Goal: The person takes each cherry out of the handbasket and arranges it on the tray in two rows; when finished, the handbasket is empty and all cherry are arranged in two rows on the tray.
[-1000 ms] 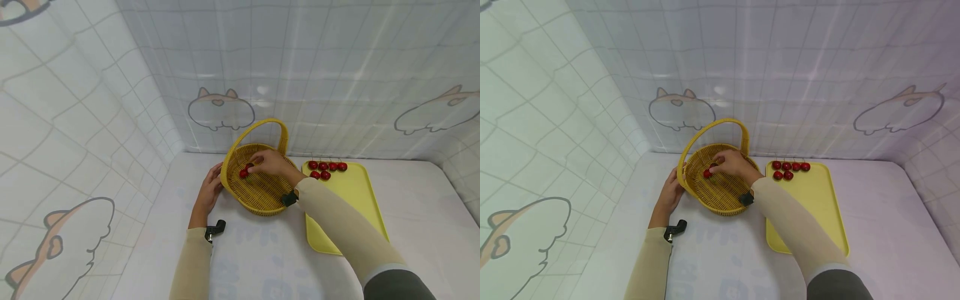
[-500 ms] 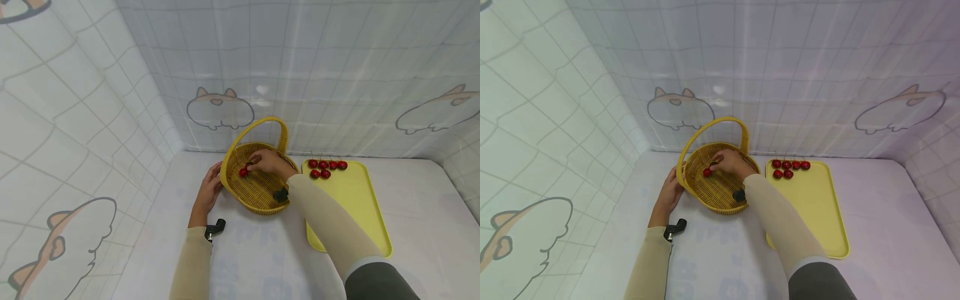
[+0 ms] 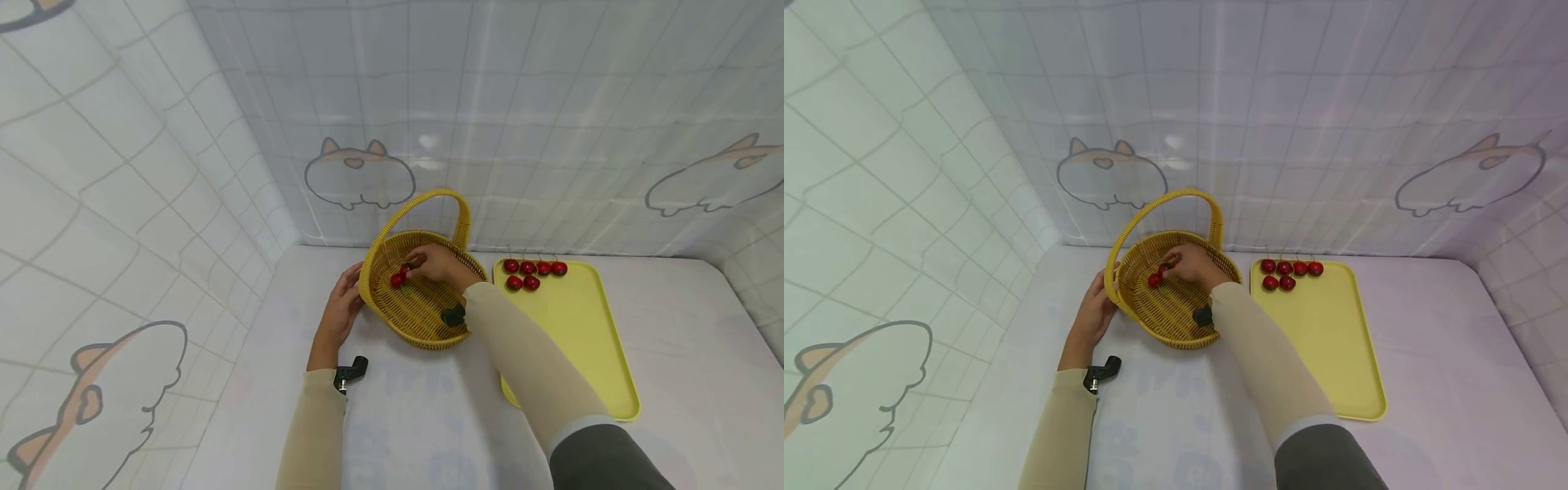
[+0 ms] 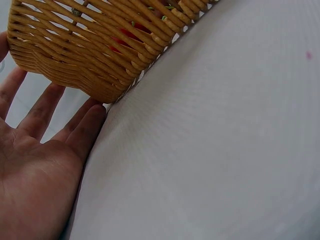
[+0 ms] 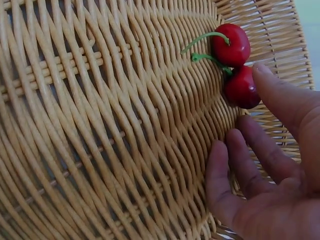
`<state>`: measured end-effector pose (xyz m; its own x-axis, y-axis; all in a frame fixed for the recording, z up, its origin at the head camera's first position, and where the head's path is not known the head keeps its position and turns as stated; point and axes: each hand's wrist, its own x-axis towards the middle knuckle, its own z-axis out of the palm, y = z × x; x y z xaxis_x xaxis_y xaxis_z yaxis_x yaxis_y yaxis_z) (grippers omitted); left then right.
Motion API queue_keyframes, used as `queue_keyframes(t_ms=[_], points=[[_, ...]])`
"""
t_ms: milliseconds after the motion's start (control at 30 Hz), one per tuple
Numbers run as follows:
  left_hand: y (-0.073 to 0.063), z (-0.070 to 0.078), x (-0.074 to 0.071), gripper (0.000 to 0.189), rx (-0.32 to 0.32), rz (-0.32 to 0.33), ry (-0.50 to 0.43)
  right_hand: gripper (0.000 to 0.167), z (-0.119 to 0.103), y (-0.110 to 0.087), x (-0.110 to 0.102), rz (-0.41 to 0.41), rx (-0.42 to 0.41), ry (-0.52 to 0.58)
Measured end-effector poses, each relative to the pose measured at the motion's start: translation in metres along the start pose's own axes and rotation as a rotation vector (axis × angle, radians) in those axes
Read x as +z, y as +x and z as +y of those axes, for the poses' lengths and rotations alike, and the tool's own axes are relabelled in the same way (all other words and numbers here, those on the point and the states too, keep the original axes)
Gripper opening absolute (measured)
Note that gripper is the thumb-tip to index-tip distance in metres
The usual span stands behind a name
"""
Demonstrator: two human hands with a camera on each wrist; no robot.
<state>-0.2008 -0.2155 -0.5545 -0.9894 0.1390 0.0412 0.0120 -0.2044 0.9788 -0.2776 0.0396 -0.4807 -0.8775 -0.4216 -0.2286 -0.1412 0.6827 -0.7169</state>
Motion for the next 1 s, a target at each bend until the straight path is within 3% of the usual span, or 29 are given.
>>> queue_keyframes(t_ms=[567,1000], points=[[-0.0017,-0.001,0.0028,0.051,-0.021,0.016,-0.012,0.04,0.0024,0.0001,0.0038,0.002,0.056,0.112],[-0.0021,-0.0022,0.0015,0.05,-0.01,0.01,-0.023,0.033,0.0029,-0.0019,0.0063,0.023,0.077,0.108]])
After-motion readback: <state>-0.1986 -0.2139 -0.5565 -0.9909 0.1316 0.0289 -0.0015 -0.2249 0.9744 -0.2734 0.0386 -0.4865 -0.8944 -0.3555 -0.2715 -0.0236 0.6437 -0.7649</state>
